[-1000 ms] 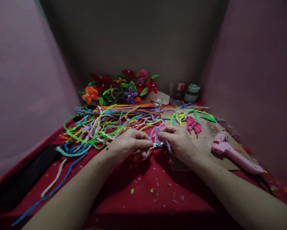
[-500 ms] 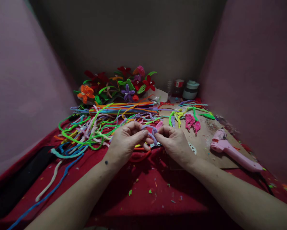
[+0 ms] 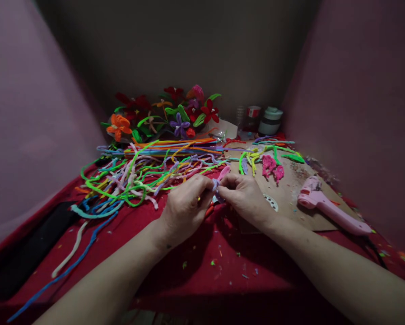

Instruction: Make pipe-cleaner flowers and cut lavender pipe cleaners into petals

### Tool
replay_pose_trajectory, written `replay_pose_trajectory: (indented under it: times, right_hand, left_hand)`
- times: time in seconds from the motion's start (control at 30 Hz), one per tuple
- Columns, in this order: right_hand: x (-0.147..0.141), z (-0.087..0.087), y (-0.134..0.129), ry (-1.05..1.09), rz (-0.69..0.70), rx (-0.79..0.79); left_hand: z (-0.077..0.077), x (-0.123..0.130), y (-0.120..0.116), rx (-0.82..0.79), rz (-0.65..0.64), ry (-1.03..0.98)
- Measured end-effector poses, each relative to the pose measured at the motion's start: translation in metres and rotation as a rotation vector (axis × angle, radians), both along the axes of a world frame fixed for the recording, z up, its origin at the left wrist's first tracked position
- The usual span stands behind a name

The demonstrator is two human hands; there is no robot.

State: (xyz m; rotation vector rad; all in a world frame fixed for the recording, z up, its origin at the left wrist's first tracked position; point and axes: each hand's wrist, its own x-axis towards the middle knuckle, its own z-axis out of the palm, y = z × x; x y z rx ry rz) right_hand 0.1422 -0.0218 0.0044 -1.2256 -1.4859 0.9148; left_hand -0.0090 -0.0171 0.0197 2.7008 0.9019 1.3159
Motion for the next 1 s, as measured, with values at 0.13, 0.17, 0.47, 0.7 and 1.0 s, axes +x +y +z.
replay_pose_trajectory:
  times: [0.13,0.17,0.47,0.7,1.0]
  right_hand:
    - [0.000,0.002,0.000,0.031,-0.002,-0.034]
    - [0.001,0.003,0.000,0.057,-0.003,-0.057]
    - [0.004,0.008,0.000,0.385,0.141,-0.244]
    - [0.002,0.004,-0.001,0.384,0.150,-0.214]
    - [0.002,0.000,0.000,0.342,0.141,-0.176]
  left_hand:
    - [-0.003,0.004,-0.001,-0.083,-0.035,0.020]
    - [-0.004,0.004,-0.002,-0.165,-0.034,0.003]
    - [0.000,0.004,0.006,-0.849,-0.008,-0.237]
    - [-0.002,0.005,0.001,-0.639,0.096,-0.089]
    - [-0.004,0.007,-0.006,-0.498,0.074,0.114]
